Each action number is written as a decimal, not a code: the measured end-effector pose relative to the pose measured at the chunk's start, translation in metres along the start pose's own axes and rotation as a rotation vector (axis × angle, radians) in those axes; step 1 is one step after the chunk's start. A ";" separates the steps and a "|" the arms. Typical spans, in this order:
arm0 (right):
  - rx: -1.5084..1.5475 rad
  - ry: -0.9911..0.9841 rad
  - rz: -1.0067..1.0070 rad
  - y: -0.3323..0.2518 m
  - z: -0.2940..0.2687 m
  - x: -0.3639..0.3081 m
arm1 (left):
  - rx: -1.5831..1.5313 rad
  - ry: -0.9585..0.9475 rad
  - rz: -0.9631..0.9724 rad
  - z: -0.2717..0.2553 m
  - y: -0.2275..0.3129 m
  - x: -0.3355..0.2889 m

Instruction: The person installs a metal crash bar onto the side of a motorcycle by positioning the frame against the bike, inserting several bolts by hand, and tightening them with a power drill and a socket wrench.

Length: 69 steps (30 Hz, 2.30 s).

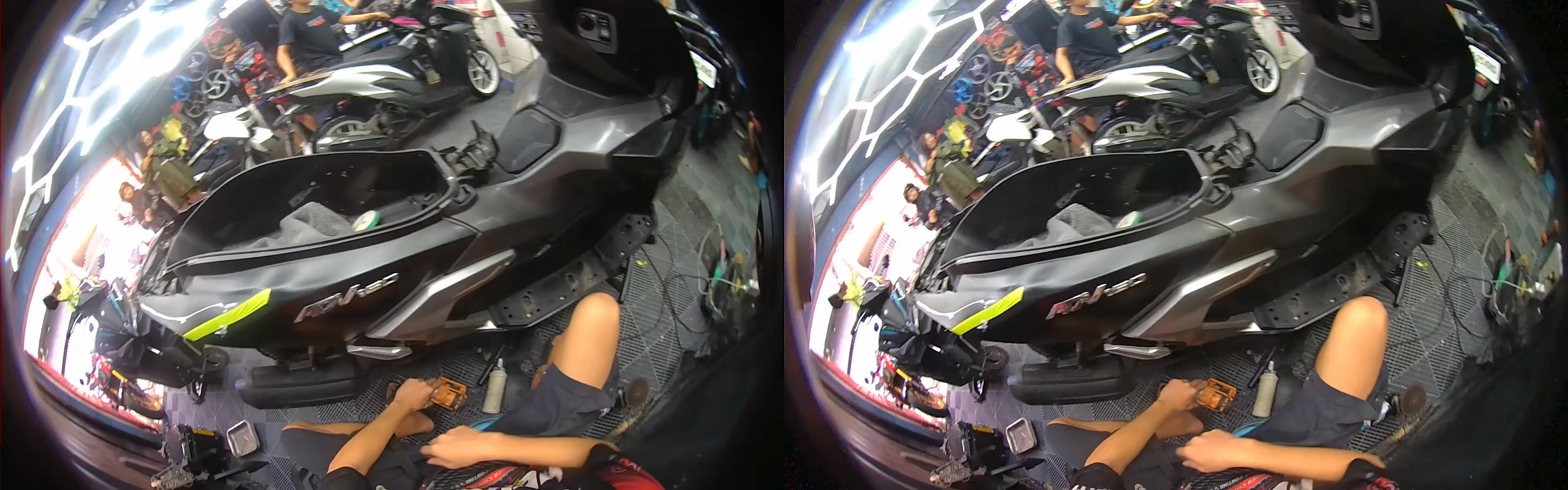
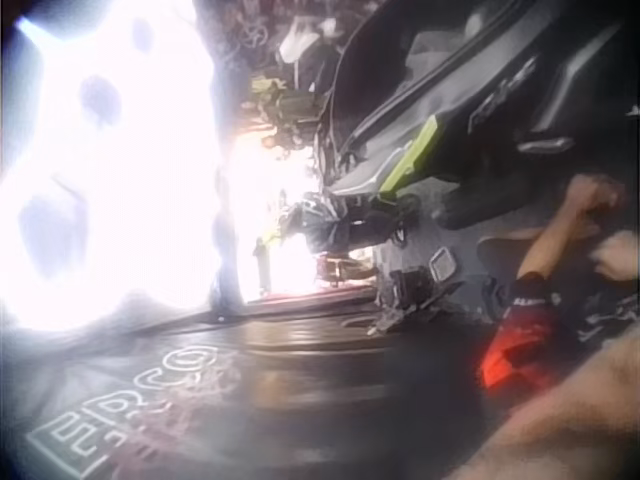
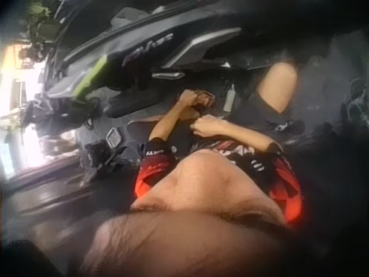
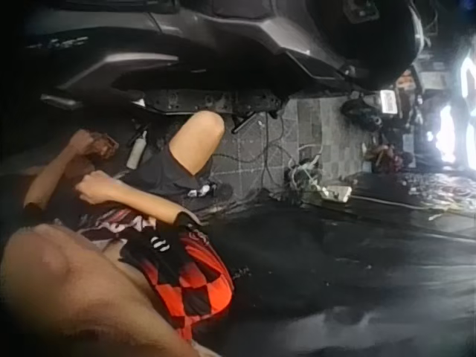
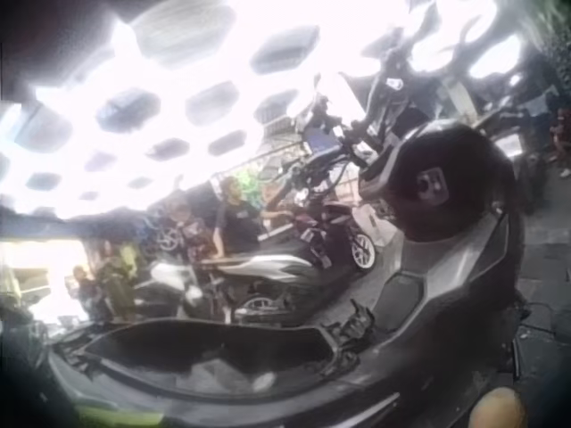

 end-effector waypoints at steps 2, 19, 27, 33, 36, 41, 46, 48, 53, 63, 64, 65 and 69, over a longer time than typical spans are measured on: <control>-0.022 0.182 -0.040 -0.016 0.023 0.041 | -0.035 0.151 0.036 0.004 -0.006 -0.009; 0.355 -0.272 -0.496 -0.034 0.043 0.011 | -0.077 -0.044 -0.282 -0.004 0.006 -0.005; 0.422 -0.027 -0.072 0.013 -0.008 -0.072 | -0.039 -0.270 -0.169 0.006 0.005 0.009; 0.546 0.119 -0.319 0.032 -0.085 -0.199 | 0.060 -0.237 0.115 -0.019 0.018 0.023; 0.691 0.446 -0.592 0.028 -0.140 -0.289 | 0.133 -0.189 0.143 -0.025 0.036 0.011; 1.119 1.590 -0.525 0.138 -0.089 -0.400 | 0.185 -0.400 -0.005 -0.024 0.048 0.016; 1.381 2.062 0.280 0.263 -0.029 -0.422 | 0.311 -0.325 0.081 -0.010 0.041 0.017; 1.220 2.105 0.600 0.296 -0.025 -0.427 | 0.262 -0.342 0.029 -0.025 0.053 0.028; 1.065 2.138 0.877 0.358 -0.032 -0.436 | -0.482 -0.128 -0.166 -0.081 0.109 0.076; 1.076 1.960 0.795 0.444 -0.062 -0.441 | -0.569 -0.090 -0.636 0.079 0.108 0.164; 1.153 2.015 0.690 0.443 -0.071 -0.418 | -0.569 0.025 -0.796 0.091 0.089 0.167; 1.142 2.004 0.691 0.447 -0.069 -0.423 | -0.582 0.030 -0.802 0.104 0.083 0.178; 1.210 1.934 0.414 0.447 -0.058 -0.427 | -0.875 -0.156 -0.751 0.148 0.084 0.201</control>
Point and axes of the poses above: each hand's wrist, its own x-axis towards the middle knuckle, its own z-axis out of the palm, y = z × x, the point moved 3 cm from there along x, towards the middle knuckle, and after that the axes turned 4 degrees about x, right-handed, at the moved point
